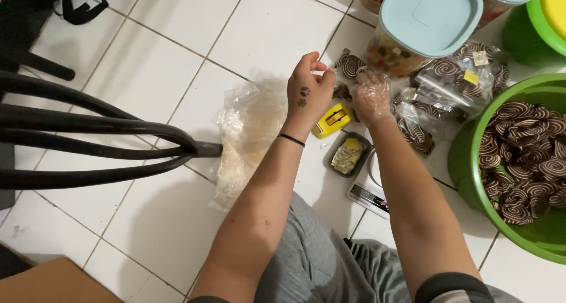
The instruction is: Bagging and weighing spiral-patterned cookies from a large bowl into small plastic portions.
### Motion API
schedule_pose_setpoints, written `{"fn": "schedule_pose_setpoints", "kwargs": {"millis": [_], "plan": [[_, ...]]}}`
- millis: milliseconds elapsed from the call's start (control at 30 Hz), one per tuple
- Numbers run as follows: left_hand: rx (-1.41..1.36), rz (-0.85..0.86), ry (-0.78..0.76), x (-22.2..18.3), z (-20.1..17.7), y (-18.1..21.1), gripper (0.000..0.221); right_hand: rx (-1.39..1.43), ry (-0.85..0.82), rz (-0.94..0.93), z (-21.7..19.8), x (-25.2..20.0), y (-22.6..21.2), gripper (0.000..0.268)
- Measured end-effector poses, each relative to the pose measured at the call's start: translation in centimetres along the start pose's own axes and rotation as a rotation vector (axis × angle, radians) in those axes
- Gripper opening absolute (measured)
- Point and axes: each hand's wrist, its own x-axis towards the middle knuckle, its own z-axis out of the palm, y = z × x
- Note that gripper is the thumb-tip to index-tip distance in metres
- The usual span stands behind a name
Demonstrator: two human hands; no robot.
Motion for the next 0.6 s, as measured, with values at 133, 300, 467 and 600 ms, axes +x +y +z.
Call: {"fn": "schedule_pose_setpoints", "kwargs": {"millis": [133, 300, 467, 600], "plan": [[-0.004, 0.010, -0.009, 0.1, 0.4, 0.2, 0.050, -0.088, -0.058, 0.033, 0.2, 0.4, 0.0, 0.021], [0.012, -0.003, -0.018, 0.2, 0.6, -0.1, 0.051, -0.051, -0.206, 0.051, 0.7, 1.6, -0.6, 0.023], [0.221, 0.029, -0.091, 2.2, 1.2, -2.9, 0.044, 0.011, -0.319, 0.078, -0.4, 1.7, -1.6, 0.027], [0.746, 0.048, -0.389, 4.3, 3.6, -10.2, 0.055, 0.029, -0.453, 0.095, -4.0, 1.8, -1.6, 0.034]]}}
